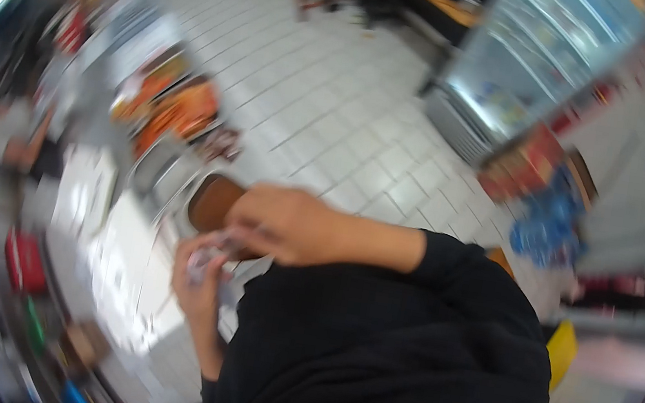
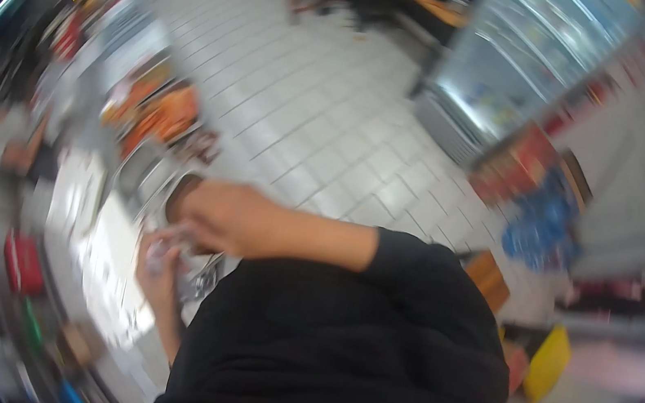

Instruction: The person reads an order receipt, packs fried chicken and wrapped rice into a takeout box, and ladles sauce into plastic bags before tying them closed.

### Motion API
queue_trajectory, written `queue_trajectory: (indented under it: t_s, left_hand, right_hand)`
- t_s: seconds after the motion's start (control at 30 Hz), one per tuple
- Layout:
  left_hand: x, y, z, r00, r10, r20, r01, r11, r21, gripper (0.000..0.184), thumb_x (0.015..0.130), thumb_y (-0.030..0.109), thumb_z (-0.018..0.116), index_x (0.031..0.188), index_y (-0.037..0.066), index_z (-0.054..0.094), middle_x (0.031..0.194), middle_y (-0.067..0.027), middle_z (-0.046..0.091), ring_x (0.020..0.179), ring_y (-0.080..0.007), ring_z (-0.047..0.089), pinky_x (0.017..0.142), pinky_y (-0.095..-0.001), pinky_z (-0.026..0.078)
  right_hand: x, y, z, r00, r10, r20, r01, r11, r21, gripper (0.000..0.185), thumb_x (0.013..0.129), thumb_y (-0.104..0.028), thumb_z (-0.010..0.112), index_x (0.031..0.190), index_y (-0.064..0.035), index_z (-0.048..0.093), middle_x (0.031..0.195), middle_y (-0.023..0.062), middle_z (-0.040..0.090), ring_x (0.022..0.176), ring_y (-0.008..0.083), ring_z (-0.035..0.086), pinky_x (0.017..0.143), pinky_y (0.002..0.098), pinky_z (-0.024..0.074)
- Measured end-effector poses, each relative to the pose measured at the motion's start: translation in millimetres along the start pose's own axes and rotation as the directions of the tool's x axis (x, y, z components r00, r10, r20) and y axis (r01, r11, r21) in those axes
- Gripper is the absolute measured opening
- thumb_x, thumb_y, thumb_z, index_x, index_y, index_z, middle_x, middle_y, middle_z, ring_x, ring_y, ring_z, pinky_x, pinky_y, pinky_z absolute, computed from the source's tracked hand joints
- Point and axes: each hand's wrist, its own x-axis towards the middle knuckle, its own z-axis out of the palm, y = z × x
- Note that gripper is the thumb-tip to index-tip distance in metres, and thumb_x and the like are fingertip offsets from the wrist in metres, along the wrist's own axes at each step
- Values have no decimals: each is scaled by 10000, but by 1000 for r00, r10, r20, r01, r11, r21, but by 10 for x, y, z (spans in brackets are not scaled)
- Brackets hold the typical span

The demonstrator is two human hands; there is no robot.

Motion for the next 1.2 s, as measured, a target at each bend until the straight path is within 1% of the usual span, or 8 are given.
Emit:
queue_trajectory:
  t_s: [0.17, 0.27, 0.33, 0.43, 0.63, 0.73, 0.93, 1.2]
  left_hand:
    - [-293, -290, -141, 961, -238, -140, 130, 839, -529, 296, 884, 171, 674, 1094, 10, 541, 898, -74, 578, 661, -135, 577, 583, -236, 469]
    - [-469, -324, -242, 870, -476, -128, 250, 650, -718, 247, 893, 143, 649, 1070, 14, 536, 889, -65, 555, 696, -150, 572, 596, -250, 470]
    - [-600, -388, -300, 832, -528, -169, 222, 597, -771, 224, 895, 127, 629, 1069, 20, 538, 916, -67, 553, 789, -157, 572, 605, -260, 486]
    - [-683, -340, -397, 815, -541, -209, 163, 559, -813, 209, 896, 124, 618, 1061, 22, 541, 944, -69, 548, 887, -177, 560, 664, -303, 533]
    - [-607, -378, -450, 762, -612, -212, 187, 522, -832, 200, 912, 170, 621, 1013, 27, 523, 973, -76, 532, 959, -211, 562, 776, -396, 564]
    - [-446, -433, -395, 770, -596, -227, 177, 541, -822, 206, 928, 197, 618, 996, 33, 514, 974, -76, 533, 951, -215, 574, 835, -449, 562]
    - [-61, -470, -180, 880, -471, -66, 240, 561, -792, 151, 941, 177, 613, 1012, 78, 524, 929, -22, 566, 916, -143, 582, 771, -305, 512]
    - [49, -422, -32, 897, -437, 68, 314, 523, -793, 165, 908, 140, 661, 987, 100, 521, 949, 0, 575, 890, -111, 581, 777, -259, 475]
  right_hand:
    - [333, 453, -195, 907, 413, 81, -390, 753, 531, 71, 980, -134, 480, 1027, -82, 469, 819, 54, 719, 748, 104, 675, 593, 262, 516]
    - [699, 956, -159, 900, 435, 3, -390, 804, 450, 85, 971, -140, 491, 1011, -71, 461, 781, 95, 712, 705, 137, 681, 554, 279, 504]
    - [945, 1198, -101, 886, 457, -73, -460, 888, -17, 122, 947, -158, 521, 1009, -66, 470, 753, 132, 697, 659, 216, 678, 566, 328, 501]
    - [1201, 1645, 136, 878, 476, 55, -436, 841, -320, 158, 917, -177, 552, 1026, -72, 506, 777, 149, 690, 684, 299, 667, 625, 385, 501]
    - [1245, 2621, 870, 883, 348, 314, -319, 937, -144, 193, 897, -207, 598, 1018, -59, 567, 892, 132, 687, 855, 310, 659, 741, 423, 498]
    - [1141, 2447, 1027, 986, 165, -6, -161, 954, -252, 195, 912, -173, 607, 1065, -54, 583, 928, 109, 677, 859, 235, 658, 740, 344, 502]
    - [582, 379, 701, 832, 196, 519, -372, 891, 261, 170, 858, -129, 696, 943, -30, 587, 876, 53, 658, 805, 121, 612, 723, 271, 503]
    - [192, 357, 551, 840, 419, 345, -542, 680, 494, 154, 891, -113, 668, 943, 22, 616, 878, 71, 692, 791, 101, 636, 714, 264, 512]
